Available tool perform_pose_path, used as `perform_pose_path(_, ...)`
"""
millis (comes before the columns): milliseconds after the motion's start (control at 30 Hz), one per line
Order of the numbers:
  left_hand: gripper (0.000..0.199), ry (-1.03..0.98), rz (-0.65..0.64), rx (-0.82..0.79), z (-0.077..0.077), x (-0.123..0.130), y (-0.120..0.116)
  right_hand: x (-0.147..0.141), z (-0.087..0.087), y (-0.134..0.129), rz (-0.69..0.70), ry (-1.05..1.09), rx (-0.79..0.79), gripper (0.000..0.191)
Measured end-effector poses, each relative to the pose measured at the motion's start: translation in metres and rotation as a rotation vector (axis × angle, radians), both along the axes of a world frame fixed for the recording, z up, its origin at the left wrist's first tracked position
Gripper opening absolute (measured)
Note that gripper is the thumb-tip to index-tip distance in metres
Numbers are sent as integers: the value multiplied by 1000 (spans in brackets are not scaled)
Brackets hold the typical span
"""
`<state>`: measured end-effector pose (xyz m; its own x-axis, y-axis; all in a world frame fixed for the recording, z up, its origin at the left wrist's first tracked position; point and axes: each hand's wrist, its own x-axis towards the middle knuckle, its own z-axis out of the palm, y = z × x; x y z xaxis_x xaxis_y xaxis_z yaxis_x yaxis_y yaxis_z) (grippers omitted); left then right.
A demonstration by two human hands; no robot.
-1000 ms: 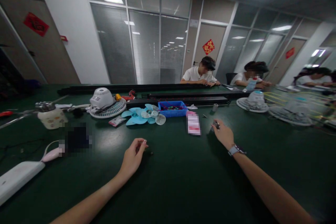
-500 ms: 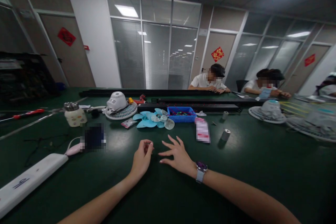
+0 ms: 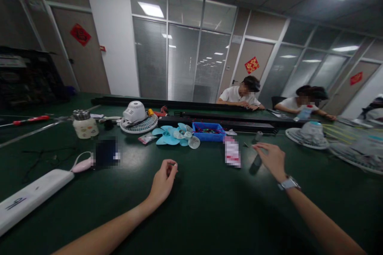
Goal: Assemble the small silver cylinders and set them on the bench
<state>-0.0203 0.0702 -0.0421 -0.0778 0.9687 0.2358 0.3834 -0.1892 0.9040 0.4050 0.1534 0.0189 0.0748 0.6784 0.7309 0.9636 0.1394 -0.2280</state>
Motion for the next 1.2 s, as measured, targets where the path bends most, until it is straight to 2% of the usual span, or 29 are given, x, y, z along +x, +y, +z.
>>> perform_pose_path(67,34,-4,-4,-6,1,1,0,36,-9,2,-74,-52,-82,43)
perform_pose_path(167,35,-8,-8,-13,3,1,-2,55,-22,-2,-149,-42,-223,43)
perform_pose_path(500,37,14,0,-19,3,0,-2,42,-23,-3,-208,50,-354,44)
perform_pose_path(700,38,32,-21,-32,3,-1,-5,43,-41,-9,-27,170,-328,50)
perform_pose_path(767,38,45,-19,-31,3,-1,-4,38,-42,-11,-5,197,-322,52)
perform_pose_path(867,37,52,-26,-21,3,-1,-3,10,-31,-21,3,254,-291,52)
perform_pose_path(933,36,67,-44,3,5,1,-4,-24,-18,-36,83,272,-284,52)
perform_pose_path(1067,35,137,-103,97,16,7,-16,-116,1,-77,537,219,-391,50)
perform_pose_path(1133,33,172,-150,177,21,10,-24,-157,-1,-93,704,195,-442,58)
perform_pose_path(1200,31,199,-204,248,25,12,-31,-187,-10,-103,782,164,-472,68)
